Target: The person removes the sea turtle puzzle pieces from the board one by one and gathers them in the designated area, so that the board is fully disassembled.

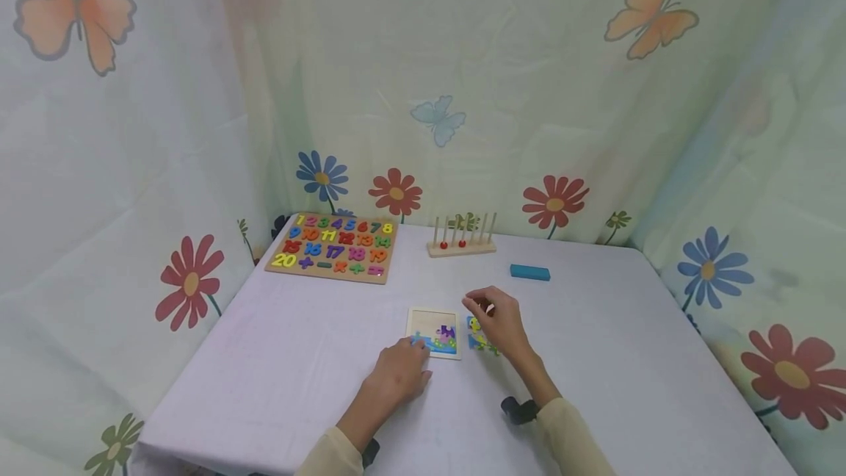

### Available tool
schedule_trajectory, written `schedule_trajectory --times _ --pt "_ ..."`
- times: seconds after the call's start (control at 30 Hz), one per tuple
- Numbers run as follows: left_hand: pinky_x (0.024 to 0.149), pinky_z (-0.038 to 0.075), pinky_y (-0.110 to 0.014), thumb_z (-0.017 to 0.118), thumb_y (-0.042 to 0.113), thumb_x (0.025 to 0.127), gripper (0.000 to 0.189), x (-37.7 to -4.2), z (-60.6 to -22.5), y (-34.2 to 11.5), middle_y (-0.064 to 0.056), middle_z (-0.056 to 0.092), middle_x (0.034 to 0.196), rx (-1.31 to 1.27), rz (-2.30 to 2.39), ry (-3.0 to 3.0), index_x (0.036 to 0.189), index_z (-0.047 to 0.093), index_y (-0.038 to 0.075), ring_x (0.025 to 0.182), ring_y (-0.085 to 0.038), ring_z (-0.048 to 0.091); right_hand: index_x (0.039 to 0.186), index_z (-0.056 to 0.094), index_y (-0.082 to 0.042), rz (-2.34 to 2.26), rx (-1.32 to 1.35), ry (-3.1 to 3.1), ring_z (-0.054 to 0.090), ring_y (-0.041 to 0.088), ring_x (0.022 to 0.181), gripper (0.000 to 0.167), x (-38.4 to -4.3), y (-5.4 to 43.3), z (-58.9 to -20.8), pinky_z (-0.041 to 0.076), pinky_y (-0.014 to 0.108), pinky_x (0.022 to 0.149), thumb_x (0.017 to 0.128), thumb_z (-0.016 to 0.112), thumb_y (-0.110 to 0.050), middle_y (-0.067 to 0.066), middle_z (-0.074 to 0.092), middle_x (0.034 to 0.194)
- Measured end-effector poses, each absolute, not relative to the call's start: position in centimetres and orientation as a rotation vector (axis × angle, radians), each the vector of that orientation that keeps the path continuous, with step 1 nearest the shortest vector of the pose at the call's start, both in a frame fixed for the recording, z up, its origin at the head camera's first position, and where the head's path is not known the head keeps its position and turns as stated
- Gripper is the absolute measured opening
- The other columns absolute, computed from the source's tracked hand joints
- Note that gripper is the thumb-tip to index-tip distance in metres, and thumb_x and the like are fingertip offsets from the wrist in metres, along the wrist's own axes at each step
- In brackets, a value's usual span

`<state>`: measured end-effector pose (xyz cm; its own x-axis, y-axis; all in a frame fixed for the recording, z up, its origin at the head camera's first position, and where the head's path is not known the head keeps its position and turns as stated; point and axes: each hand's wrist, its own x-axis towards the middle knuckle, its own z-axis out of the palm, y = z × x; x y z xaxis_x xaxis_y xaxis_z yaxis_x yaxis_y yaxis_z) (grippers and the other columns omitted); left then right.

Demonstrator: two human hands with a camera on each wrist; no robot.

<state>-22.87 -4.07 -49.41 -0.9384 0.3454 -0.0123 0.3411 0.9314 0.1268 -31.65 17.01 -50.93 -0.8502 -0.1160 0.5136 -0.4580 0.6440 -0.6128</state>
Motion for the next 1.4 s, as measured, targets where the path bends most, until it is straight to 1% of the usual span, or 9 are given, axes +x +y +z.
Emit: schedule_trajectory --times 0.13,0.27,0.4,0.5,0.63,0.77,1.07,1.23,1.4 --pt "0.104 0.059 -0.051 0.075 0.036 0.102 0.045 -22.9 -49.3 -4.1 -0.007 0.069 0.146 0.532 0.189 3.043 0.138 0.073 0.009 0.138 -0.028 0.063 0.109 0.08 -0.005 1.127 0.538 -2.455 0.062 0.013 0.08 0.014 -32.0 16.5 -51.3 0.053 0.018 0.069 0.096 0.082 -0.009 0.003 0.076 0.093" --pt "0.104 0.058 -0.054 0.075 0.036 0.102 0.045 -22.9 -49.2 -4.1 -0.007 0.069 0.145 0.525 0.203 3.038 0.138 0.072 0.01 0.138 -0.029 0.063 0.109 0.081 -0.005 1.159 0.622 -2.505 0.061 0.011 0.078 0.015 -32.3 16.0 -51.7 0.054 0.019 0.069 0.094 0.083 -0.007 0.0 0.074 0.09" --pt "0.105 0.057 -0.06 0.075 0.037 0.102 0.045 -22.9 -49.1 -4.1 -0.006 0.069 0.146 0.511 0.203 3.039 0.139 0.072 0.01 0.138 -0.029 0.063 0.109 0.081 -0.006 1.217 0.648 -2.604 0.06 0.011 0.079 0.017 -32.4 15.5 -51.7 0.053 0.019 0.071 0.092 0.085 -0.006 -0.003 0.073 0.089" --pt "0.105 0.056 -0.062 0.075 0.036 0.102 0.044 -22.8 -49.0 -4.1 -0.006 0.069 0.146 0.508 0.19 3.039 0.138 0.073 0.011 0.138 -0.028 0.063 0.109 0.081 -0.005 1.262 0.641 -2.686 0.06 0.012 0.08 0.018 -32.3 15.3 -51.5 0.051 0.019 0.071 0.092 0.086 -0.005 -0.004 0.071 0.089" --pt "0.106 0.055 -0.063 0.075 0.036 0.102 0.044 -22.9 -49.1 -4.0 -0.006 0.069 0.147 0.506 0.183 3.029 0.138 0.073 0.01 0.139 -0.028 0.062 0.11 0.081 -0.003 1.256 0.649 -2.769 0.058 0.014 0.079 0.021 -32.5 15.2 -51.6 0.05 0.02 0.07 0.09 0.088 -0.007 -0.003 0.068 0.086" --pt "0.106 0.055 -0.063 0.074 0.037 0.103 0.045 -23.0 -49.2 -4.0 -0.006 0.068 0.148 0.501 0.179 3.028 0.139 0.072 0.011 0.14 -0.027 0.062 0.109 0.082 -0.003 1.246 0.652 -2.823 0.057 0.015 0.079 0.024 -32.6 15.1 -52.0 0.05 0.019 0.07 0.088 0.09 -0.009 -0.002 0.066 0.084" --pt "0.104 0.056 -0.062 0.075 0.037 0.102 0.044 -22.9 -49.1 -4.0 -0.006 0.069 0.146 0.509 0.155 3.043 0.138 0.072 0.011 0.138 -0.026 0.063 0.11 0.08 -0.002 1.237 0.611 -2.874 0.056 0.015 0.079 0.026 -32.3 15.0 -52.4 0.05 0.019 0.07 0.086 0.091 -0.006 0.001 0.064 0.085" --pt "0.104 0.057 -0.061 0.075 0.037 0.102 0.044 -22.9 -49.0 -3.9 -0.005 0.069 0.146 0.505 0.141 3.043 0.138 0.073 0.011 0.137 -0.026 0.063 0.108 0.08 0.0 1.231 0.611 -2.873 0.054 0.015 0.078 0.025 -32.4 15.0 -52.5 0.048 0.02 0.068 0.086 0.091 -0.006 0.002 0.062 0.083" --pt "0.104 0.057 -0.061 0.074 0.036 0.103 0.043 -22.9 -48.8 -4.0 -0.005 0.069 0.146 0.503 0.143 3.034 0.138 0.072 0.011 0.138 -0.026 0.063 0.106 0.08 -0.002 1.225 0.567 -2.898 0.053 0.015 0.078 0.023 -32.4 14.6 -52.4 0.046 0.021 0.068 0.086 0.091 -0.006 0.001 0.061 0.081"
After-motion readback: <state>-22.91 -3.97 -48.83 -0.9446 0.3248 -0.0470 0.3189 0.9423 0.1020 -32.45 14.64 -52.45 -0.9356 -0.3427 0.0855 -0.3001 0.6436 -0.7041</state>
